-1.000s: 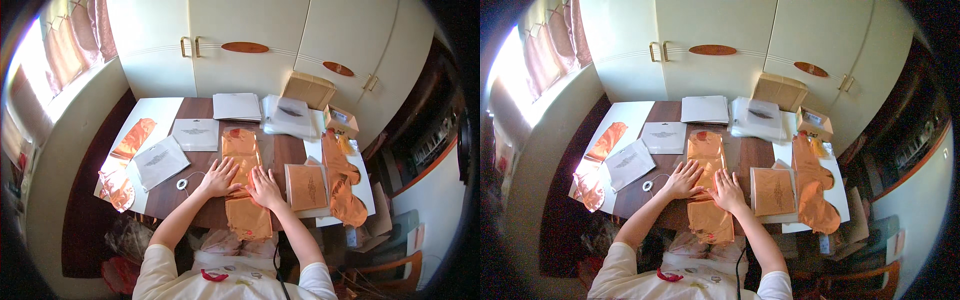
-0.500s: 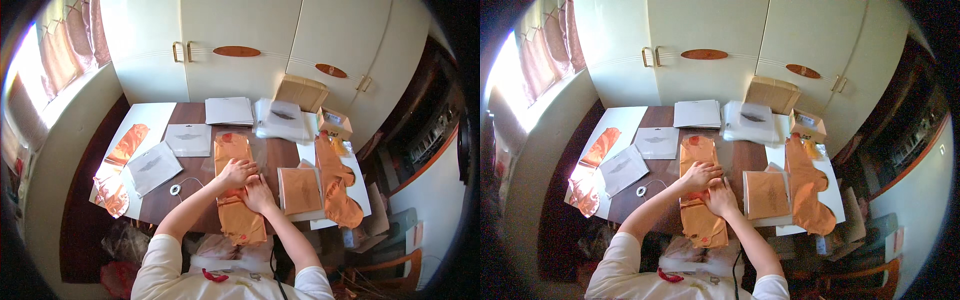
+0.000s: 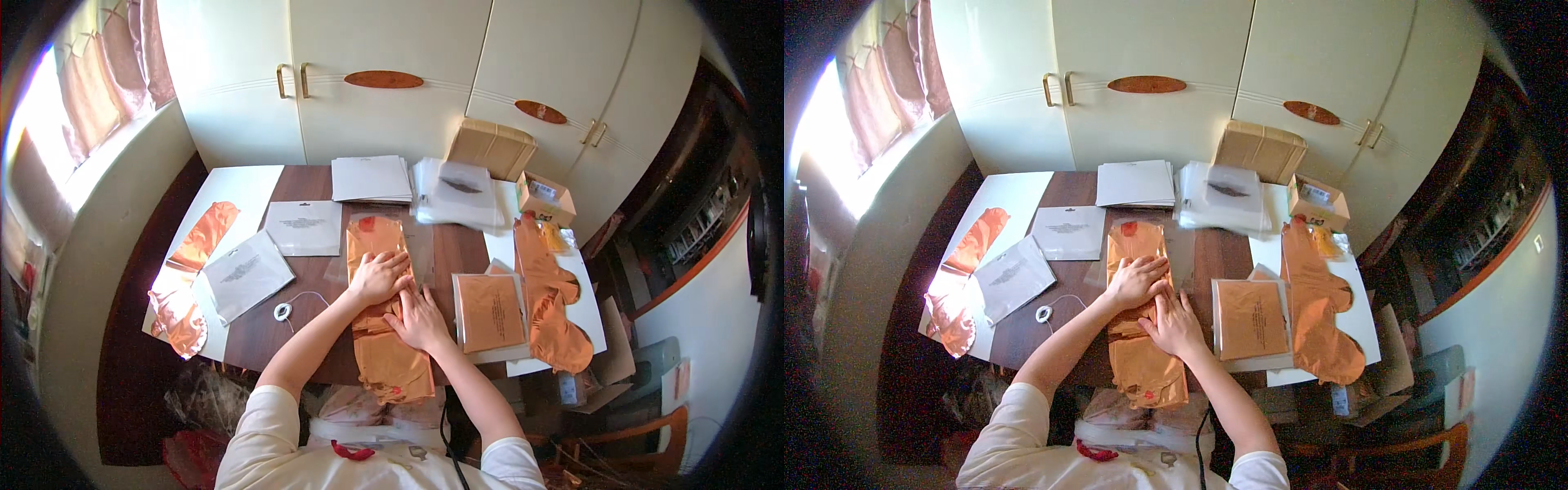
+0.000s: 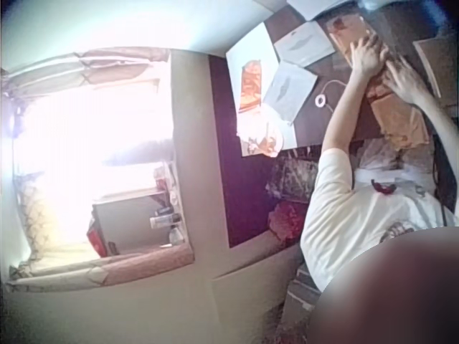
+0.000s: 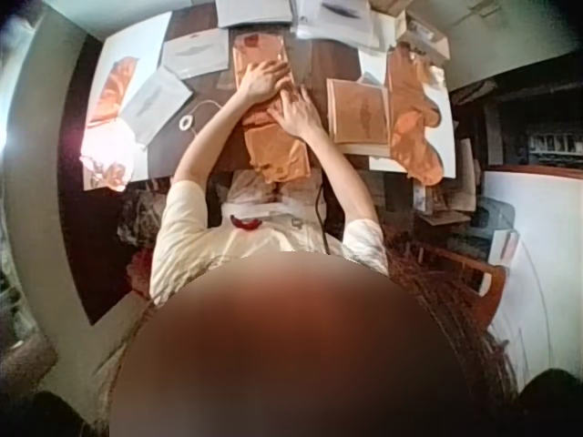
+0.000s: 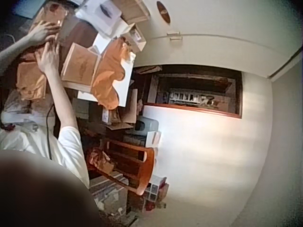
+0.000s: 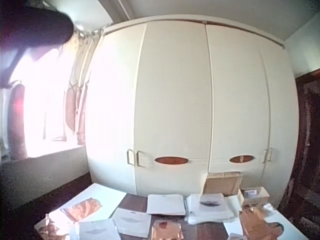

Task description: Folding foil balloons and placing them into cardboard and plastic packaging sleeves.

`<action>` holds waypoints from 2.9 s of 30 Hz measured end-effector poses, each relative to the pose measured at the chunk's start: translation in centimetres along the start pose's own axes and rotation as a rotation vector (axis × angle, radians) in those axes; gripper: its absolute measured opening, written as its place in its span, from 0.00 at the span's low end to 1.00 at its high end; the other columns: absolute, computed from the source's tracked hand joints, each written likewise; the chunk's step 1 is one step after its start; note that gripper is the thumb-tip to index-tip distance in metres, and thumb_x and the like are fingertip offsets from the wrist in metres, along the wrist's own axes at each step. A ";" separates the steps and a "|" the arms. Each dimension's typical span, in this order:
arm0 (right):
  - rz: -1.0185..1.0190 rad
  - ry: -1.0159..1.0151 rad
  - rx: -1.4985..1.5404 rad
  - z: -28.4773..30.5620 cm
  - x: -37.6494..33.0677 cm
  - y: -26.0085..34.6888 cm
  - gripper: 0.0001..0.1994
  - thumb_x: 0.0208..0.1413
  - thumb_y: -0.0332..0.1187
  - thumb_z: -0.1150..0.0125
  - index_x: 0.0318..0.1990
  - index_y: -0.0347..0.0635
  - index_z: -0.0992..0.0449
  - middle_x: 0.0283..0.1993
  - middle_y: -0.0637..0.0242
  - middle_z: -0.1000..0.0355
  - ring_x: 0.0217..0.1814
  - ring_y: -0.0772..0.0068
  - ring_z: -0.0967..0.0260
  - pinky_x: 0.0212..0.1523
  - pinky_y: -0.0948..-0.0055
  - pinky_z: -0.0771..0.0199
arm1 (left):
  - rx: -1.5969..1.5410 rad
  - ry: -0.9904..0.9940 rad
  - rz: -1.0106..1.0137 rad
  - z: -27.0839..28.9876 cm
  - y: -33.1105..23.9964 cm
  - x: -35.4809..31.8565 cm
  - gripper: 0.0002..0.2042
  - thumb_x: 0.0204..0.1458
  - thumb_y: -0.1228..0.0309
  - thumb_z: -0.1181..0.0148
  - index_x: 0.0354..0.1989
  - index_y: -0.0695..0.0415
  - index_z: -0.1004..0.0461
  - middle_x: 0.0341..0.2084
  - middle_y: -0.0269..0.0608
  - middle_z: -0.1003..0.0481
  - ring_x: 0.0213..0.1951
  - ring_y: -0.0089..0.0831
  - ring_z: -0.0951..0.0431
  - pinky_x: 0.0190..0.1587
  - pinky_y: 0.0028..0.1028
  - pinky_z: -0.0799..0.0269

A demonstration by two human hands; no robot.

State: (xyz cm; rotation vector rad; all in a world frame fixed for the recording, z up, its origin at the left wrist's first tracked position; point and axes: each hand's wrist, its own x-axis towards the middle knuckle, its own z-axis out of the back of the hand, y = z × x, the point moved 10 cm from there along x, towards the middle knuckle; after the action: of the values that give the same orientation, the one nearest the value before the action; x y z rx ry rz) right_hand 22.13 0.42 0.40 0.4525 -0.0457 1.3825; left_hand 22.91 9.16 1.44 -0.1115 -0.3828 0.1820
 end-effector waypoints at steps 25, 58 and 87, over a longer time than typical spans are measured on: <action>-0.021 0.132 0.190 -1.3 -0.5 -0.4 0.35 0.59 0.53 0.56 0.63 0.33 0.53 0.66 0.42 0.54 0.70 0.49 0.57 0.69 0.54 0.66 | 0.121 0.372 0.138 -2.8 3.1 3.2 0.48 0.40 0.31 0.53 0.65 0.52 0.49 0.66 0.35 0.50 0.64 0.40 0.48 0.60 0.48 0.52; 0.188 0.222 -0.200 1.6 -8.3 0.2 0.38 0.48 0.58 0.46 0.63 0.46 0.43 0.65 0.67 0.44 0.70 0.55 0.56 0.65 0.43 0.58 | 0.102 0.435 0.138 -3.5 3.3 3.1 0.52 0.39 0.27 0.58 0.67 0.54 0.55 0.67 0.35 0.53 0.66 0.45 0.51 0.61 0.51 0.54; 0.195 0.085 -0.101 2.7 -9.3 1.7 0.24 0.54 0.47 0.47 0.54 0.42 0.30 0.58 0.64 0.35 0.65 0.62 0.44 0.65 0.51 0.55 | -0.532 -0.051 0.254 4.3 -0.1 -8.9 0.17 0.39 0.66 0.35 0.36 0.63 0.28 0.35 0.48 0.27 0.39 0.46 0.28 0.44 0.37 0.31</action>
State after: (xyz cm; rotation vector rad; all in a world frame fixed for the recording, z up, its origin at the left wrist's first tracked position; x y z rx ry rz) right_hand 19.28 -8.96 0.58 0.3108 -0.0918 1.5820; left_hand 13.20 7.69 2.25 -0.6831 -0.4604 0.3311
